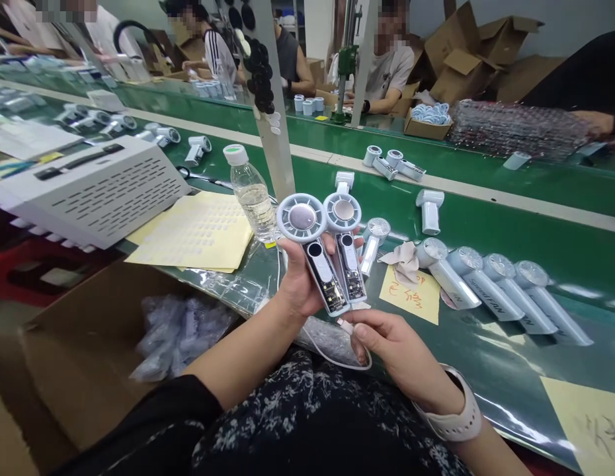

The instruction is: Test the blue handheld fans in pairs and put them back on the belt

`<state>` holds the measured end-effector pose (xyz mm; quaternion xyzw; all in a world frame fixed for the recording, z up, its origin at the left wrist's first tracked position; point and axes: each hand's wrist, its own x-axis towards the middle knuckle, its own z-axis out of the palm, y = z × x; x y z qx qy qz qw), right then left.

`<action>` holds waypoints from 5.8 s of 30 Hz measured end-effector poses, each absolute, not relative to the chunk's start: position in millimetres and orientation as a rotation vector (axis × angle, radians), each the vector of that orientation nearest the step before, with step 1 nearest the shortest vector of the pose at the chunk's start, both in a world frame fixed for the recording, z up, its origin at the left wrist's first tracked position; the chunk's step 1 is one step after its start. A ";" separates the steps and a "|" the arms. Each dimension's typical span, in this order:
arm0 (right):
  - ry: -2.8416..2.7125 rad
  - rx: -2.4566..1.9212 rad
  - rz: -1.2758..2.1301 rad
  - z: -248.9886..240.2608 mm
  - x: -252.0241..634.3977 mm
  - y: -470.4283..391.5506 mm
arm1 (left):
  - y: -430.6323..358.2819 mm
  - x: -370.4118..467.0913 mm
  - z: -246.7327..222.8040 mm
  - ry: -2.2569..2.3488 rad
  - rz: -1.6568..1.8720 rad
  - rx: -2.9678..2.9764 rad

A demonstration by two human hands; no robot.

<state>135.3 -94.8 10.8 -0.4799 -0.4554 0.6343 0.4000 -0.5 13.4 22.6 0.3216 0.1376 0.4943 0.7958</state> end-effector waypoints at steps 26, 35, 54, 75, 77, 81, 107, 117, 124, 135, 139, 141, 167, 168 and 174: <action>-1.406 -1.266 1.207 7.0 107.8 -102.8 | 7.0 5.6 12.2 0.284 1.067 0.583; -1.157 -1.356 1.076 -2.8 106.5 -104.0 | 7.0 -1.6 19.1 0.330 1.064 0.547; -1.200 -1.529 0.775 -2.7 146.2 -105.2 | 13.5 -16.3 11.8 0.300 1.133 0.917; -0.820 -0.978 1.289 9.8 162.4 -115.6 | -9.8 -2.2 8.6 0.175 0.645 0.930; -0.833 -0.982 1.290 9.8 161.2 -116.4 | -10.7 -1.9 9.3 0.174 0.630 0.966; -0.850 -1.083 1.242 5.4 161.5 -114.7 | -12.8 -2.0 7.5 0.222 0.638 1.006; -0.810 -1.086 1.345 1.4 158.3 -113.3 | -12.1 -2.5 0.5 0.353 0.669 0.960; -0.795 -1.030 1.346 -2.2 156.2 -117.3 | -7.0 -0.6 -9.5 0.353 0.692 1.031; -0.852 -1.090 1.276 4.5 159.2 -113.1 | -8.3 -0.1 -4.3 0.396 0.680 1.049; -0.789 -1.069 1.281 -1.4 159.8 -115.4 | -6.8 -3.5 -7.1 0.449 0.683 1.163; -0.731 -1.114 1.242 2.2 160.7 -113.8 | -7.9 -3.9 -0.7 0.534 0.653 1.218; -0.651 -1.073 1.299 1.8 160.3 -113.2 | -9.1 -3.3 2.0 0.578 0.640 1.230; -0.526 -0.794 1.457 24.6 160.0 -115.8 | -19.0 -4.6 11.4 0.434 0.580 0.954; -0.511 -0.789 1.458 25.9 158.8 -115.9 | -18.3 -3.6 11.5 0.431 0.611 0.949; -0.415 -0.737 1.403 24.6 159.4 -114.3 | -15.6 -2.1 12.1 0.358 0.559 0.843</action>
